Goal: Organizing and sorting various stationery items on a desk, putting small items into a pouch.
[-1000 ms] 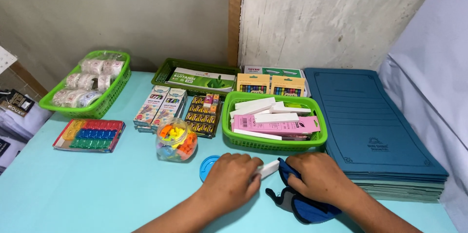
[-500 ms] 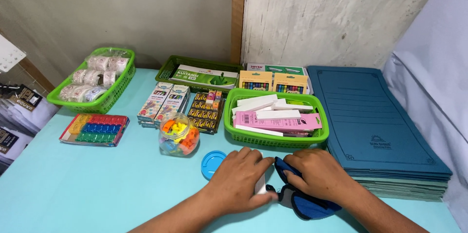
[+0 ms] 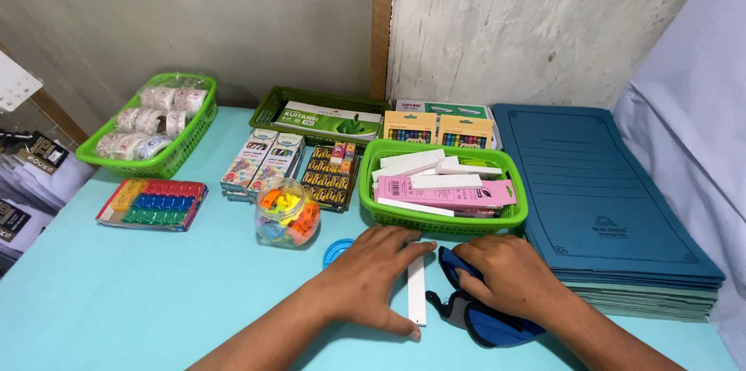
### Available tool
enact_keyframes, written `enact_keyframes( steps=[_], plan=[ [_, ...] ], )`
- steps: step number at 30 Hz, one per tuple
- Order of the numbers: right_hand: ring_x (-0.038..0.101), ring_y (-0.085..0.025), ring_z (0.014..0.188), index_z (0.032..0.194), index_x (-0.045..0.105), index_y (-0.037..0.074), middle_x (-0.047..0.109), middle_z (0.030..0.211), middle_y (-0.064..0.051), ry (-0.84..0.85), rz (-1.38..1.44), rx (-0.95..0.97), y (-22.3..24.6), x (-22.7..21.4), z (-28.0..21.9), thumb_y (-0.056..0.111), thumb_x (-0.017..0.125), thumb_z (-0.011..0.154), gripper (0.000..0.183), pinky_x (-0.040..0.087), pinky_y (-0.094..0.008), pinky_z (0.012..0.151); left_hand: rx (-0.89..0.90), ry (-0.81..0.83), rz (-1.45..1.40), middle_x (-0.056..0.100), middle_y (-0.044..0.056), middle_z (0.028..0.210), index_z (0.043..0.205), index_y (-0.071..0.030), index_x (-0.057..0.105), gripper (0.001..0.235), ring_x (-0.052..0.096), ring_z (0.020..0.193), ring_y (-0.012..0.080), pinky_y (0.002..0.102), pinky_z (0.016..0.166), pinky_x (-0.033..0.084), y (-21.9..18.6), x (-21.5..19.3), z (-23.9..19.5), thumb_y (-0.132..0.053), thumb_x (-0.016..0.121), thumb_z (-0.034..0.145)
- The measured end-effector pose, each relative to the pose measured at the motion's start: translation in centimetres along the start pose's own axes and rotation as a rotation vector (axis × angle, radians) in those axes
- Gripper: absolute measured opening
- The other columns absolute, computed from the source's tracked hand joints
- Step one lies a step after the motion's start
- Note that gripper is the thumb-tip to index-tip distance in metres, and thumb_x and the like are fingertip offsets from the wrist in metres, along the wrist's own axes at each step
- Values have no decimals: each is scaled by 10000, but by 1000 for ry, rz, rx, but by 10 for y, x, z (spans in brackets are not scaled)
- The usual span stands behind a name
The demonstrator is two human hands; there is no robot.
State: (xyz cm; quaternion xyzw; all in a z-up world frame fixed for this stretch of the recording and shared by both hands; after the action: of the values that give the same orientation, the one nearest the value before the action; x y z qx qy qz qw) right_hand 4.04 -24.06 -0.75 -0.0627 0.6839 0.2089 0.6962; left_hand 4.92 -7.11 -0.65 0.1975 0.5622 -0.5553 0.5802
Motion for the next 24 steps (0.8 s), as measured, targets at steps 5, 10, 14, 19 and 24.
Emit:
enact_keyframes(
  steps=[5, 10, 14, 19, 24],
  plan=[
    [733, -277, 781, 1098, 761, 72, 764, 918, -120, -23, 3, -26, 0, 2, 1, 266, 748, 774, 377, 570, -429, 736, -94, 72, -71, 517, 231, 1466, 1540, -61, 451, 1150, 438, 1417, 406, 530, 1194, 284, 9, 8, 1, -623, 839, 614],
    [715, -311, 776, 1032, 756, 36, 754, 849, -131, -144, 17, -132, 12, -6, -4, 253, 752, 768, 343, 549, -451, 700, -31, -11, -94, 525, 273, 1463, 1600, -40, 352, 1264, 458, 1393, 442, 524, 1175, 295, -1, 9, 6, -601, 877, 596],
    [686, -311, 747, 1050, 759, 46, 715, 787, -115, -161, 28, -218, 27, -2, -6, 228, 733, 787, 321, 525, -452, 683, -115, 81, -140, 589, 244, 1374, 1665, -60, 207, 1388, 531, 1297, 427, 512, 1191, 310, -2, 15, 10, -612, 853, 568],
    [691, -290, 762, 1034, 775, 67, 711, 784, -92, -39, 181, -396, 44, 3, -13, 176, 713, 779, 285, 536, -433, 732, -90, 49, -108, 580, 259, 1400, 1668, -68, 192, 1435, 511, 1317, 446, 553, 1171, 265, 3, 19, 9, -588, 893, 529],
    [680, -318, 752, 1058, 796, 89, 711, 778, -113, -94, 128, -189, 16, 12, 2, 181, 716, 766, 317, 529, -459, 673, -75, 66, -116, 575, 262, 1388, 1656, -53, 209, 1416, 524, 1303, 438, 527, 1184, 306, 0, 17, 10, -618, 883, 545]
  ],
)
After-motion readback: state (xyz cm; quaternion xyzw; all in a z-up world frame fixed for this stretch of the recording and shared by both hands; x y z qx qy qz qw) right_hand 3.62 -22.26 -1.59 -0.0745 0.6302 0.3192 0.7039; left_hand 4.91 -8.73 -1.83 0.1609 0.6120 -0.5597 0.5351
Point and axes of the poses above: each hand's wrist, its own z-axis towards the middle knuckle, its own x-axis out of the palm, y = z × x, the point moved 8 cm from there along z, towards the middle knuckle
